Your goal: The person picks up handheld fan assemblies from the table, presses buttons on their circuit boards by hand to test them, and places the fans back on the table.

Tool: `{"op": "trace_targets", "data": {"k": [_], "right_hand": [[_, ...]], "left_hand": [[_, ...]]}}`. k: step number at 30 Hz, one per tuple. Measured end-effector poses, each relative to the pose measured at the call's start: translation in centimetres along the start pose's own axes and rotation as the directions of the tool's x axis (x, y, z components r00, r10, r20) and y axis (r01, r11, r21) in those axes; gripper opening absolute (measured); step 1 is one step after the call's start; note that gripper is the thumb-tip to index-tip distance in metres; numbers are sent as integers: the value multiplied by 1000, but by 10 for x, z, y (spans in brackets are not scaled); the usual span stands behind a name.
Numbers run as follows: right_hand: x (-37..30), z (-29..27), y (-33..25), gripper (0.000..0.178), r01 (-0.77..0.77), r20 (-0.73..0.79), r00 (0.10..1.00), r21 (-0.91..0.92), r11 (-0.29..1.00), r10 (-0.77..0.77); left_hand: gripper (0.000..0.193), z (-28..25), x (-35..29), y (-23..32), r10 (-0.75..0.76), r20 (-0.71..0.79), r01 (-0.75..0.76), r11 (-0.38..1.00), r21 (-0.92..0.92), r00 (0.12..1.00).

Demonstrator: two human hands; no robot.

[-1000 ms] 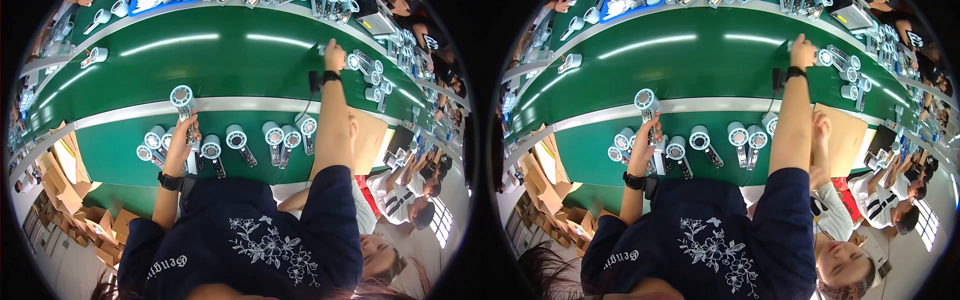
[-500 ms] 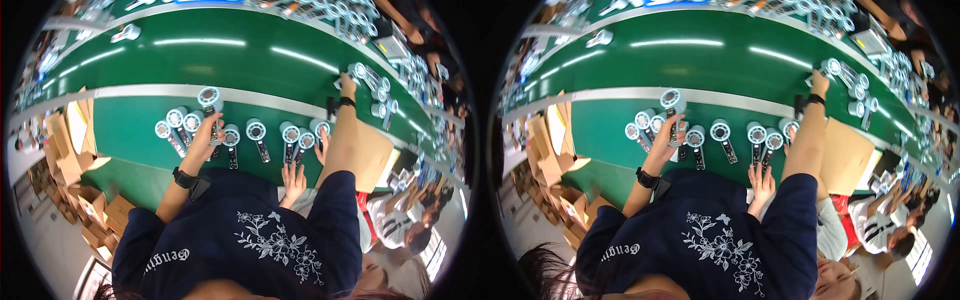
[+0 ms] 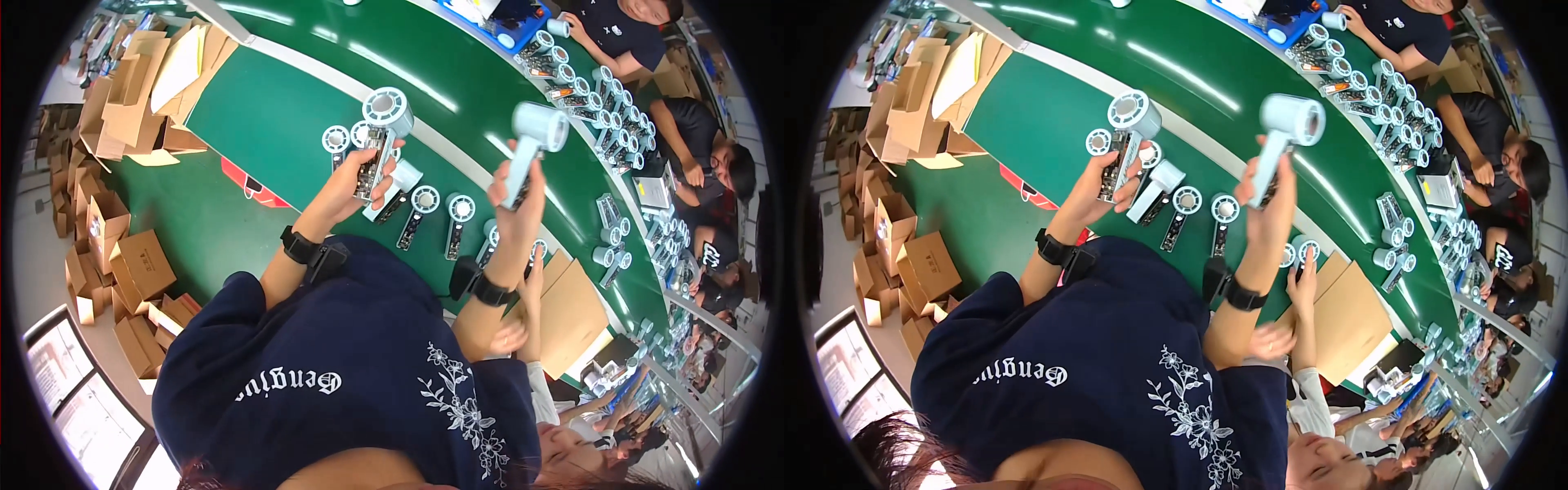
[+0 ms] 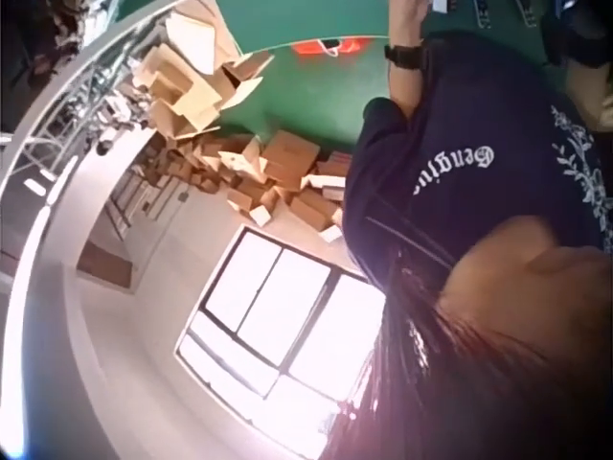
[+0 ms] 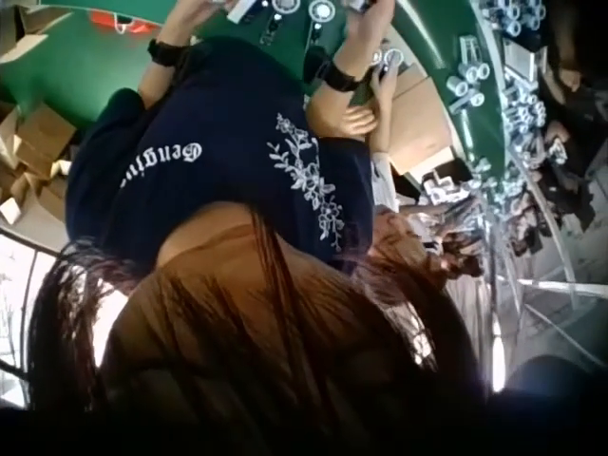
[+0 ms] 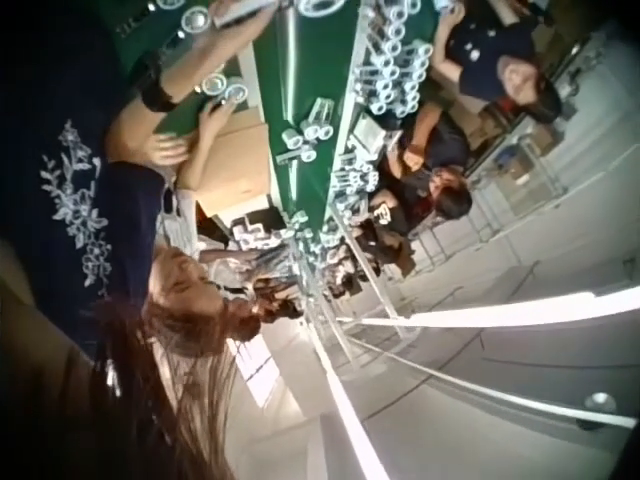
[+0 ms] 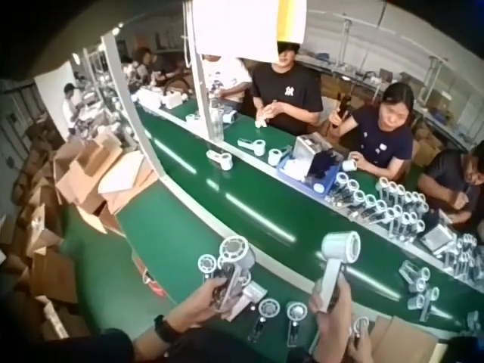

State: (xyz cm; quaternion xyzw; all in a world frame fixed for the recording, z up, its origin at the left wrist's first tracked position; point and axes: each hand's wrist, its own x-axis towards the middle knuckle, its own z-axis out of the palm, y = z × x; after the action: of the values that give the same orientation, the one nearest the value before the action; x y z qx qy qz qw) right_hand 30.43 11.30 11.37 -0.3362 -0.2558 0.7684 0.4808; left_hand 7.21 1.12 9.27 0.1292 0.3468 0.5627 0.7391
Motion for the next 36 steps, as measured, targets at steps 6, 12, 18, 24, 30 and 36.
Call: {"op": "trace_targets", "data": {"k": [6, 12, 18, 24, 30, 36], "right_hand": [[-87, 59, 52, 38, -115, 93, 986, -233, 966, 140], [-100, 93, 84, 36, -90, 132, 981, -331, 939, 140], [-102, 131, 106, 33, -36, 93, 993, -341, 940, 71], [-93, 153, 114, 33, -16, 37, 999, -395, 919, 33], [-89, 146, 110, 33, 0, 41, 999, -413, 911, 19], [-85, 152, 102, 33, 92, 72, 995, -268, 959, -75]], "left_hand": [[49, -8, -66, 20, 228, 183, -216, 973, -81, 956], [51, -19, -84, 41, 273, 133, -260, 960, -106, 953], [46, -44, -83, 67, 318, 175, -309, 948, -80, 932], [53, -58, -79, 88, 281, 142, -293, 954, 69, 949], [52, -45, -71, 90, 298, 191, -330, 929, 169, 935], [42, -36, -54, 79, 200, 307, -259, 952, 163, 931]]}}
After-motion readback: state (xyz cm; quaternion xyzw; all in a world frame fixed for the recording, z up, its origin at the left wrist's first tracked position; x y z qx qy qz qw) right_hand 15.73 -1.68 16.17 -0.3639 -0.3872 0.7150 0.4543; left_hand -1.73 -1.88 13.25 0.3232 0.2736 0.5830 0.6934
